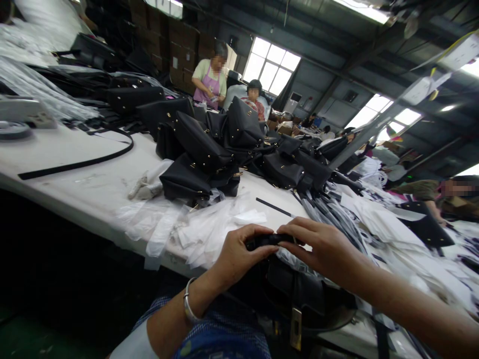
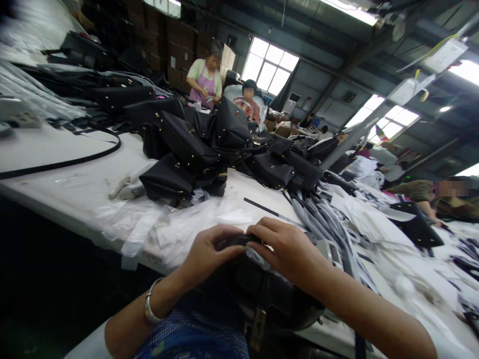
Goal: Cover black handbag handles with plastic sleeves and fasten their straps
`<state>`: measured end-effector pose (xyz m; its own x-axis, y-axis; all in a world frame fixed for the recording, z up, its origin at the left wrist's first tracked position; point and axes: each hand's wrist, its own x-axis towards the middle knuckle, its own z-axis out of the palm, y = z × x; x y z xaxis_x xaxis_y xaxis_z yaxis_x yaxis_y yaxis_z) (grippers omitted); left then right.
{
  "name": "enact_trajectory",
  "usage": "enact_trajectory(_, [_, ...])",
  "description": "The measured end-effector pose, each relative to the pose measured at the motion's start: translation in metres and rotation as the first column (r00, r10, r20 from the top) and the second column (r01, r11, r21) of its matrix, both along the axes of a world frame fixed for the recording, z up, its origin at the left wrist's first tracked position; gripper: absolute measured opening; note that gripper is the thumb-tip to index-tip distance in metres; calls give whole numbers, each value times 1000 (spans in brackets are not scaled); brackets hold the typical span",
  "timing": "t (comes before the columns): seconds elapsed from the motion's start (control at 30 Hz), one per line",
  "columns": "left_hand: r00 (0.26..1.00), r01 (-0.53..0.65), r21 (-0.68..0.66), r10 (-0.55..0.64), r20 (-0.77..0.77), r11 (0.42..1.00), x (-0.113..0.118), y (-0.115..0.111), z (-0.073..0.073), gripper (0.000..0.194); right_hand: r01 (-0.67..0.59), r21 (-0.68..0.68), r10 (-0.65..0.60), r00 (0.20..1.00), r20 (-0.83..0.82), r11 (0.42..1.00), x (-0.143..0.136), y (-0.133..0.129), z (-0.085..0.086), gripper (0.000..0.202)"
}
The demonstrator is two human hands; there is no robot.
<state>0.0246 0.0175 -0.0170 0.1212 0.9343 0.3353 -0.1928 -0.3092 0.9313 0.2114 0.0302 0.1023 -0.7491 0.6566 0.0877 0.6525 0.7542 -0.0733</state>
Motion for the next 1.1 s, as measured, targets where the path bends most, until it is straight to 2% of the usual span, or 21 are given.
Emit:
enact_trajectory(0.1, [1000,6,57,-5,-23,998,-7,1,0,32,31,-39,-32,999,-35,999,1,-3,2,15])
enact_trajectory(0.27, [998,-19,81,24,-60,997,-7,2,3,31,33,-48,-37,994,-100,998,2,-6,8,21])
enact_trajectory(0.43, [1000,-3,59,5,-30,998,-4,-1,6,28,29,-201,-59,987,-148,979,2,-1,14,16])
enact_trajectory(0.6, [999,30,-4,-30,17,1000,-6,-2,5,30,131,-341,-207,958,-197,931,1,5,13,17])
enact_trajectory(0.73, [999,23,1,-23,26,1000,-7,-2,6,31,194,-189,-225,961,-163,963,-3,0,12,18])
enact_trajectory(0.83, [1000,-14,28,14,0,999,-6,-2,8,30,113,-122,-135,972,-191,986,-9,-6,15,8])
enact_trajectory(0.93, [997,-61,80,65,-46,995,-4,-4,10,27,100,-116,-124,967,-221,988,-12,-8,17,11])
enact_trajectory(1.1, [994,-92,102,98,-54,990,0,-8,9,26,247,-226,-293,935,-199,942,-11,0,11,24])
